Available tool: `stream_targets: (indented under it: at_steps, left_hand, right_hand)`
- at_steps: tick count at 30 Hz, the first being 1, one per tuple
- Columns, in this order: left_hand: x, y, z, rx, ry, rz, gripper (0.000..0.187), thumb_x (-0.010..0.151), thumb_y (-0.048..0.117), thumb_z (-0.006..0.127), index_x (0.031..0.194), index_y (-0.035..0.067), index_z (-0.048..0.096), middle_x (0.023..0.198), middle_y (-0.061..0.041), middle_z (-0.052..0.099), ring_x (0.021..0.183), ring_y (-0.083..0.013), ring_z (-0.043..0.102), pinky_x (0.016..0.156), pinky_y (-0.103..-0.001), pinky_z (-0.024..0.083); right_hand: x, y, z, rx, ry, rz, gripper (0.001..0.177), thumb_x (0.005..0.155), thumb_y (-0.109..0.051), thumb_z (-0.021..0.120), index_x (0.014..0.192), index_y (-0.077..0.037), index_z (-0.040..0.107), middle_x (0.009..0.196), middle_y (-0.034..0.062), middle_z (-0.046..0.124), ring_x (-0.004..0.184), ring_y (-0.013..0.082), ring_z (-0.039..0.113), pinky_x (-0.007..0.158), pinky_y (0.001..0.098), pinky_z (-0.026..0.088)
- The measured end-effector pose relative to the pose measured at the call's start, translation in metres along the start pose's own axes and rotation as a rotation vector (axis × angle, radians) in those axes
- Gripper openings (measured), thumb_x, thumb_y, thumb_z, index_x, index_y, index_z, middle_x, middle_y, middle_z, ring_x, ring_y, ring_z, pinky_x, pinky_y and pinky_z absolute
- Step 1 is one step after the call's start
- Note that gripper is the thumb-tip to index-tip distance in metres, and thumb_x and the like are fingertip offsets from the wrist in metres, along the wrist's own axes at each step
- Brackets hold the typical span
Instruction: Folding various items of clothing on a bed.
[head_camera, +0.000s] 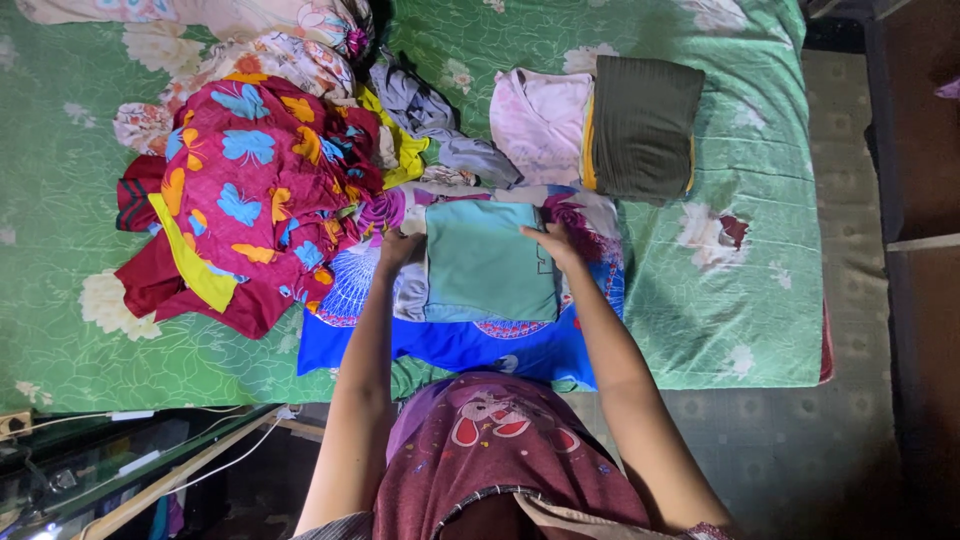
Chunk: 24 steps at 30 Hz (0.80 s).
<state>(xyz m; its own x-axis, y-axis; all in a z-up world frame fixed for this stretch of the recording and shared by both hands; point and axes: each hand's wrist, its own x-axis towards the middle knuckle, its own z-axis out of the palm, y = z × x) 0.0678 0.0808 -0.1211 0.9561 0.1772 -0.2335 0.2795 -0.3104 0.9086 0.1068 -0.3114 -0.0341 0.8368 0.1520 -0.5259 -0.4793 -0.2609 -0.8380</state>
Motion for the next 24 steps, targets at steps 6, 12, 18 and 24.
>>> stream_targets:
  at_steps: [6,12,18,24]
  left_hand:
    - [0.014,0.012,0.0,-0.374,-0.06,-0.181,0.031,0.097,0.026,0.067,0.111,-0.002,0.072,0.085,-0.002,0.069,0.07,-0.0134,0.064,0.063,-0.032,0.053]
    - [0.03,0.102,-0.017,-0.093,0.155,0.311,0.039,0.096,0.019,0.069,0.128,-0.002,0.063,0.101,-0.002,0.073,0.089,-0.0096,0.068,0.078,-0.027,0.053]
    - [0.021,0.216,-0.037,-0.291,0.076,0.281,0.031,0.091,0.012,0.067,0.119,-0.003,0.068,0.093,-0.009,0.074,0.079,-0.0152,0.067,0.07,-0.03,0.055]
    - [-0.018,0.219,-0.054,0.248,0.34,0.722,0.041,0.077,0.005,0.081,0.116,0.001,0.069,0.116,-0.018,0.068,0.106,-0.0358,0.064,0.092,-0.041,0.053]
  right_hand:
    - [-0.003,-0.018,-0.002,0.073,0.052,-0.141,0.034,0.08,-0.034,0.08,0.103,-0.009,0.076,0.09,-0.0004,0.074,0.079,0.0108,0.069,0.072,0.0305,0.055]
    - [0.04,-0.029,-0.017,0.139,0.208,-0.408,0.029,0.083,-0.027,0.084,0.099,-0.006,0.073,0.088,-0.0034,0.068,0.078,0.0084,0.061,0.072,0.0293,0.051]
    - [-0.016,-0.126,-0.027,-0.033,0.551,-0.738,0.036,0.084,-0.018,0.087,0.105,0.001,0.065,0.084,0.0101,0.063,0.077,0.0199,0.057,0.074,0.0349,0.051]
    - [-0.089,-0.119,-0.009,-0.585,0.671,-1.065,0.048,0.076,-0.012,0.087,0.113,0.002,0.06,0.11,0.0234,0.062,0.106,0.0455,0.061,0.091,0.0499,0.051]
